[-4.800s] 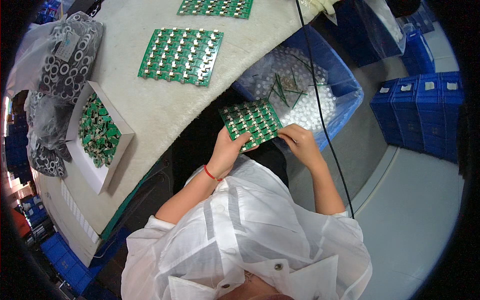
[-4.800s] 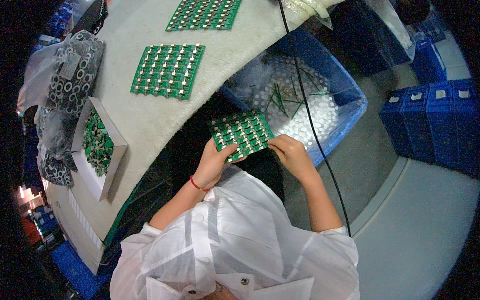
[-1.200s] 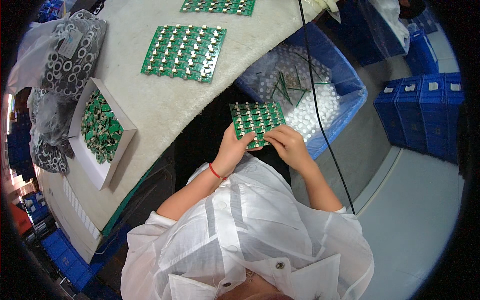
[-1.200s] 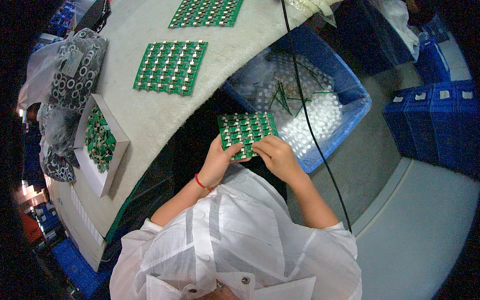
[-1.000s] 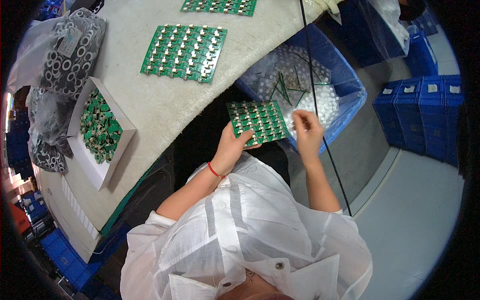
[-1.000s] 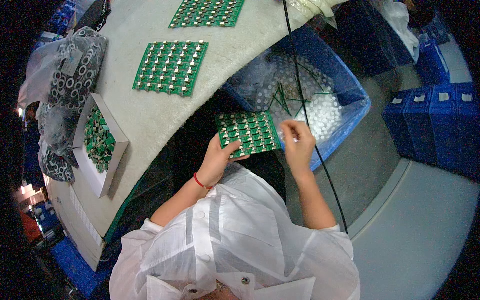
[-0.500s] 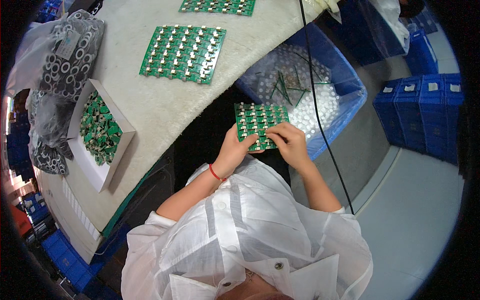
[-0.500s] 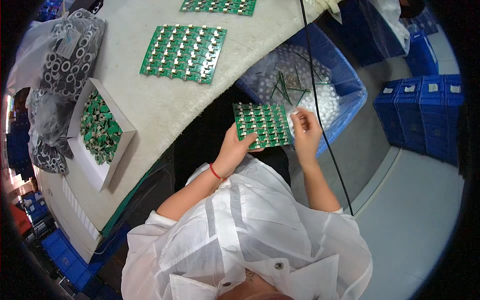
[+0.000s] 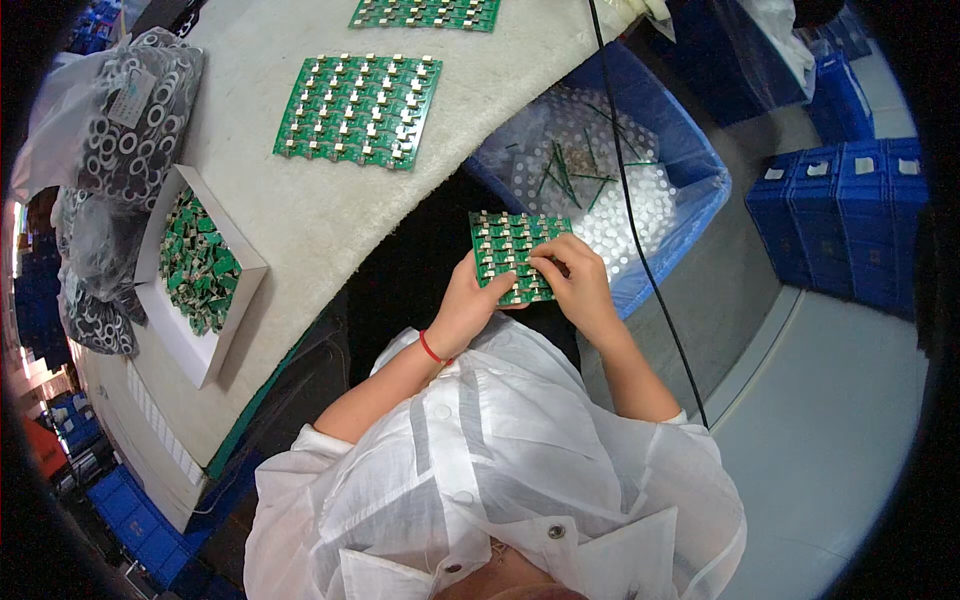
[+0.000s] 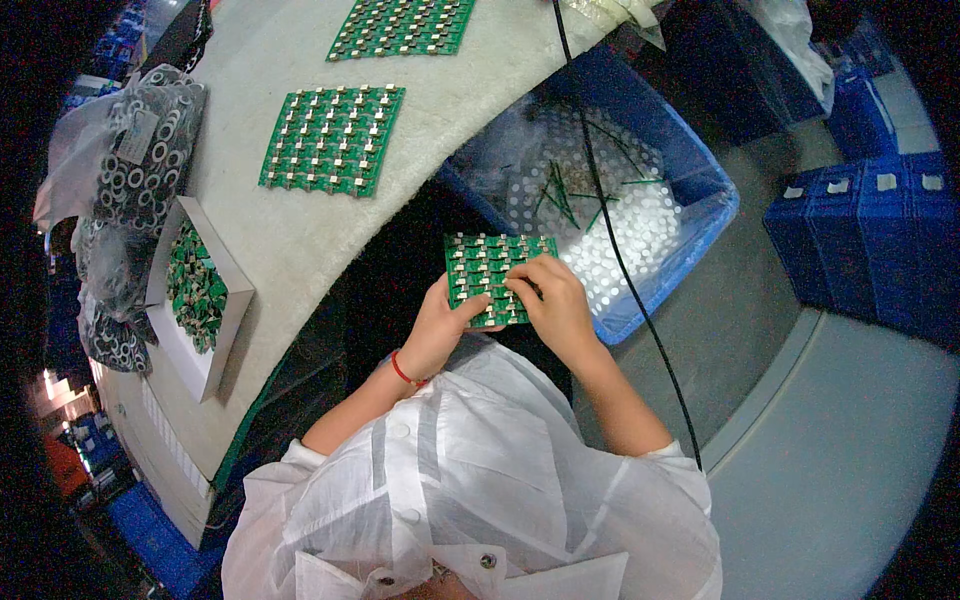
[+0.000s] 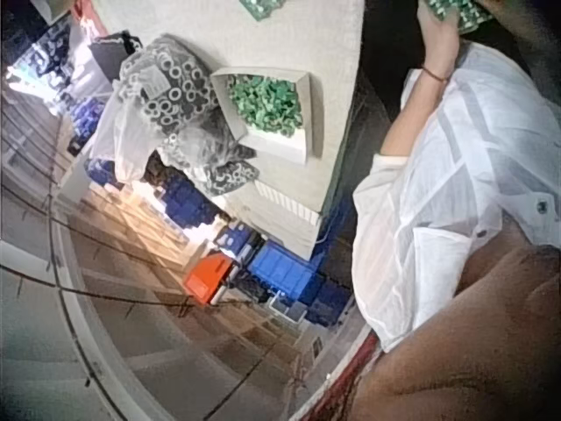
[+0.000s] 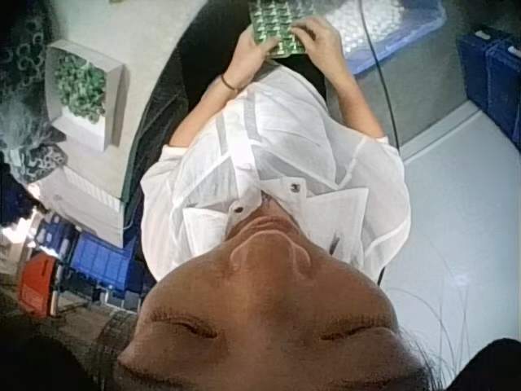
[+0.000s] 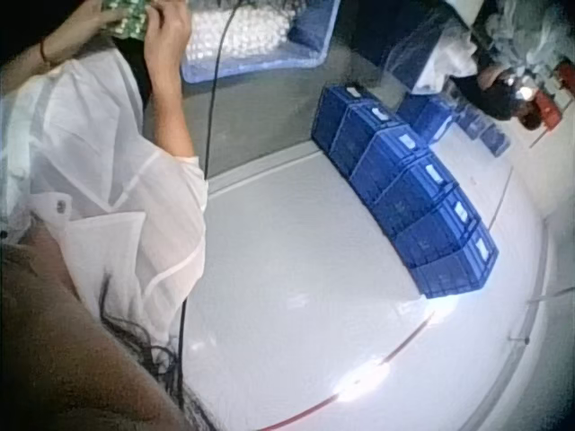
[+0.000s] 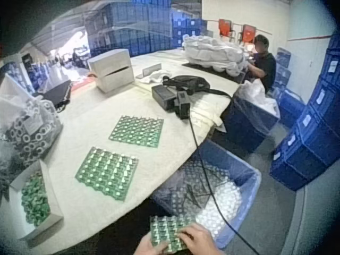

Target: The person snaps small circuit boards off from strips by hand, dropping them into a box, then picks up and touches the components on sheets of circuit boards.

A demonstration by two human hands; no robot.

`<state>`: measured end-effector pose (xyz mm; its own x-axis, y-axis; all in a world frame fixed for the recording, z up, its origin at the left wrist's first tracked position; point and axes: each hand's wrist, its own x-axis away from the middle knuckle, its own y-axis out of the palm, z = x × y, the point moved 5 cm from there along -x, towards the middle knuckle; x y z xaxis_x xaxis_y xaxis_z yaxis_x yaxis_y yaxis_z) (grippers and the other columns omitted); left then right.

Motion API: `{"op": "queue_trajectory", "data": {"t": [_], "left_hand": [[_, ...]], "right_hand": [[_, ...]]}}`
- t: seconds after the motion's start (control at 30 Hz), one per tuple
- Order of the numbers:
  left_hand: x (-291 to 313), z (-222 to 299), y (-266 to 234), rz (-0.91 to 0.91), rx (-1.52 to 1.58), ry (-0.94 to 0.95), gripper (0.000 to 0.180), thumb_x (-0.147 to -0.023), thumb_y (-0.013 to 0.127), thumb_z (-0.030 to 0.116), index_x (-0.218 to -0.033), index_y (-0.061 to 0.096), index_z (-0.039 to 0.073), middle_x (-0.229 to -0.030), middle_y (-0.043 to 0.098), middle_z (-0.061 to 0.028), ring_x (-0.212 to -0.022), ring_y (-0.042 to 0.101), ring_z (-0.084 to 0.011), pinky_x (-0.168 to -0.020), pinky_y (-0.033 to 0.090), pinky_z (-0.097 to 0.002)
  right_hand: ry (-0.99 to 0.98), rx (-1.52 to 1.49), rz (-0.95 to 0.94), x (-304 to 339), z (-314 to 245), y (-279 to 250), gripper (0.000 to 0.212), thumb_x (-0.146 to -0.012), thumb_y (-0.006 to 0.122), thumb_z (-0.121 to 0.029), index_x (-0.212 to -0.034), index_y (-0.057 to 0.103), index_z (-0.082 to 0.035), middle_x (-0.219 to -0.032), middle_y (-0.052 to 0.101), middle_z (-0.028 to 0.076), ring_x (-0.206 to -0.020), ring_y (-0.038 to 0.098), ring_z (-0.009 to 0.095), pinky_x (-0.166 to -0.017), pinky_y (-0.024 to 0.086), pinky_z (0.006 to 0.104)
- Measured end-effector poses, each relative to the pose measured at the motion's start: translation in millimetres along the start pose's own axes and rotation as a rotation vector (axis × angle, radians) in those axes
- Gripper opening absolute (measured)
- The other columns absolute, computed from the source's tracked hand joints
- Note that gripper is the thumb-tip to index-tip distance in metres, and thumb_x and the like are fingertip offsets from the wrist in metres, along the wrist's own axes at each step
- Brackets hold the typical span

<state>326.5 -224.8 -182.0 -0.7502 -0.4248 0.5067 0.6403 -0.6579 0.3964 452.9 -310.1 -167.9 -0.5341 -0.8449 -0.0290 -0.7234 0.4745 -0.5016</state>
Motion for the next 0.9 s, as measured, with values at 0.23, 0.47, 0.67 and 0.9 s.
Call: {"op": "queue_trajectory", "data": {"t": [0.23, 0.47, 0.67, 0.9], "left_hand": [[-1, 1, 0, -0.007, 0.030, -0.031, 0.034, -0.090, 0.052, 0.001, -0.123, 0.044, 0.001, -0.113, 0.060, -0.0098, -0.095, 0.064, -0.0185, -0.075, 0.059, -0.0329], [-1, -5, 3, -0.026, -0.010, -0.034, 0.036, -0.089, 0.053, 0.001, -0.124, 0.044, 0.001, -0.113, 0.060, -0.0091, -0.095, 0.063, -0.0178, -0.075, 0.059, -0.0334], [-1, -6, 5, -0.070, -0.089, 0.047, 0.034, -0.088, 0.051, -0.004, -0.121, 0.045, 0.000, -0.109, 0.059, -0.0076, -0.091, 0.063, -0.0149, -0.071, 0.059, -0.0311], [1, -2, 5, -0.048, -0.014, 0.011, 0.038, -0.088, 0.051, -0.004, -0.125, 0.041, 0.000, -0.111, 0.059, -0.0087, -0.092, 0.063, -0.0162, -0.068, 0.059, -0.0303]], "right_hand": [[0.210, -0.377, 0.187, 3, 27, -6, 0.006, -0.085, 0.063, -0.004, -0.089, 0.065, 0.000, -0.077, 0.059, 0.000, -0.066, 0.053, 0.007, -0.057, 0.040, 0.0211], [0.156, -0.105, 0.342, -7, 35, -25, 0.016, -0.080, 0.067, -0.005, -0.094, 0.062, 0.001, -0.080, 0.058, 0.006, -0.067, 0.055, 0.011, -0.060, 0.044, 0.0241], [-0.062, -0.040, 0.020, -3, 9, -1, 0.008, -0.079, 0.065, -0.003, -0.086, 0.066, 0.002, -0.083, 0.063, 0.014, -0.075, 0.062, 0.028, -0.065, 0.048, 0.0333], [0.331, -0.462, 0.224, -2, 37, -14, 0.010, -0.079, 0.066, -0.002, -0.089, 0.065, 0.002, -0.081, 0.061, 0.007, -0.068, 0.057, 0.013, -0.060, 0.045, 0.0247]]}}
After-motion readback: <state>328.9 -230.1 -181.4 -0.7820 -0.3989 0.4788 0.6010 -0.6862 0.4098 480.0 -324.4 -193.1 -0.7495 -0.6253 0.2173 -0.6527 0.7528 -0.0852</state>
